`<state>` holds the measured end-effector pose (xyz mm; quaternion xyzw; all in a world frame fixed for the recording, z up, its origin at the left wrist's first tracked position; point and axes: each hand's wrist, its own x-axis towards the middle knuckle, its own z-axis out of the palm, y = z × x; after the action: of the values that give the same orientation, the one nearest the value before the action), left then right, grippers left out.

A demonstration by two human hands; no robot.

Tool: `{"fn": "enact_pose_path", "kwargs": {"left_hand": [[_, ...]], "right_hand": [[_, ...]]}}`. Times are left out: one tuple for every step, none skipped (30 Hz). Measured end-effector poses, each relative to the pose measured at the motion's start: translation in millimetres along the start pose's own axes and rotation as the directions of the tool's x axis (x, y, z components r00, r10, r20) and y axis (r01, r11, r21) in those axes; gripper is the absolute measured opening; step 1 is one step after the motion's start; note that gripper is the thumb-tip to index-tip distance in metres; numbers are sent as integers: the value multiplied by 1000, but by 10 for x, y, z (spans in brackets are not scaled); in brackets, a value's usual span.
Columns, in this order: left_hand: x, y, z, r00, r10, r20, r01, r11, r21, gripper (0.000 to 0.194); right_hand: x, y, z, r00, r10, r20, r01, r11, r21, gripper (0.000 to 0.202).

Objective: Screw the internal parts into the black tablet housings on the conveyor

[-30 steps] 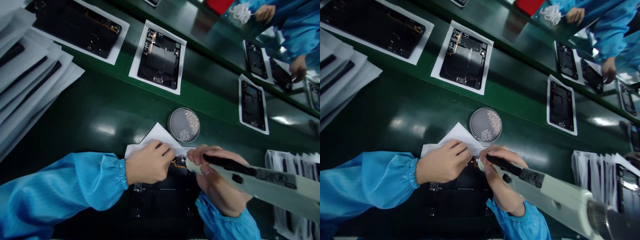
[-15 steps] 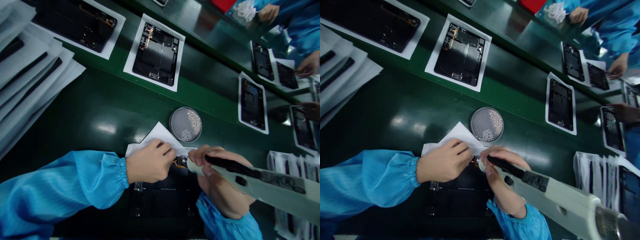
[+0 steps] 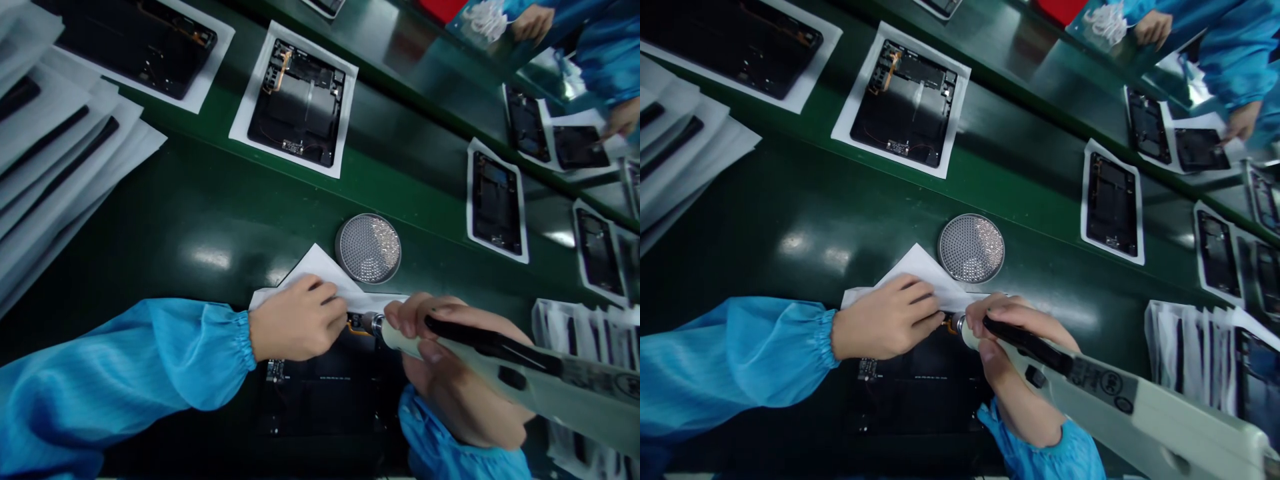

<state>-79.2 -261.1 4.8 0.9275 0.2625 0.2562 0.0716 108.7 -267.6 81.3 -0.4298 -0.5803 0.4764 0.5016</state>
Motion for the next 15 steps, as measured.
{"fn": "enact_pose_path", "kwargs": {"left_hand": [[-3,-4,0,1000,-2,-1,2,1000,-4,23],[-7,-8,1,1000,-4,2,4,1000,-7,23],[-10,-12,3,1000,-2,8,2,1000,-9,22],[-13,-15,4,1000,-1,14,1,1000,-9,21],[-14,-18,5,1000,1,18,0,1000,-9,20],[-14,-21,5,1000,2,20,-2,1000,-9,19],[-13,-23,3,1000,2,22,-2,1000,-11,19],[-12,-24,0,1000,4,24,-3,1000,-14,20],[-10,-24,-3,1000,6,28,-5,1000,-17,20],[-7,-22,-5,999,8,34,-7,1000,-20,21],[-5,-19,-6,999,7,40,-6,1000,-21,21],[-3,-14,-5,999,4,44,-3,1000,-19,22],[-1,-8,-2,999,-1,46,2,1000,-15,22],[0,-2,2,999,-6,43,7,1000,-10,21],[0,3,8,999,-10,35,10,1000,-4,21]], "right_hand": [[0,5,2,1000,0,-4,0,1000,-1,31],[-1,11,4,1000,3,-11,-3,1000,-1,31],[-3,17,5,1000,1,-17,-1,1000,0,31],[-5,22,6,1000,0,-20,0,1000,2,32],[-7,26,7,1000,-3,-21,3,1000,3,32],[-10,30,8,1000,-8,-18,8,1000,2,32],[-13,33,8,1000,-13,-14,13,1000,2,31],[-15,36,8,1000,-16,-11,16,1000,3,31],[-17,40,8,1000,-16,-8,16,1000,5,31],[-20,44,6,1000,-19,-7,19,1000,7,31],[-22,48,4,1000,-22,-6,22,1000,8,31],[-25,52,1,1000,-22,-7,22,1000,9,31],[-28,55,-2,1000,-22,-8,22,1000,10,31],[-32,58,-6,1000,-19,-8,19,1000,11,31],[-35,60,-9,1000,-17,-7,17,1000,12,31]]}}
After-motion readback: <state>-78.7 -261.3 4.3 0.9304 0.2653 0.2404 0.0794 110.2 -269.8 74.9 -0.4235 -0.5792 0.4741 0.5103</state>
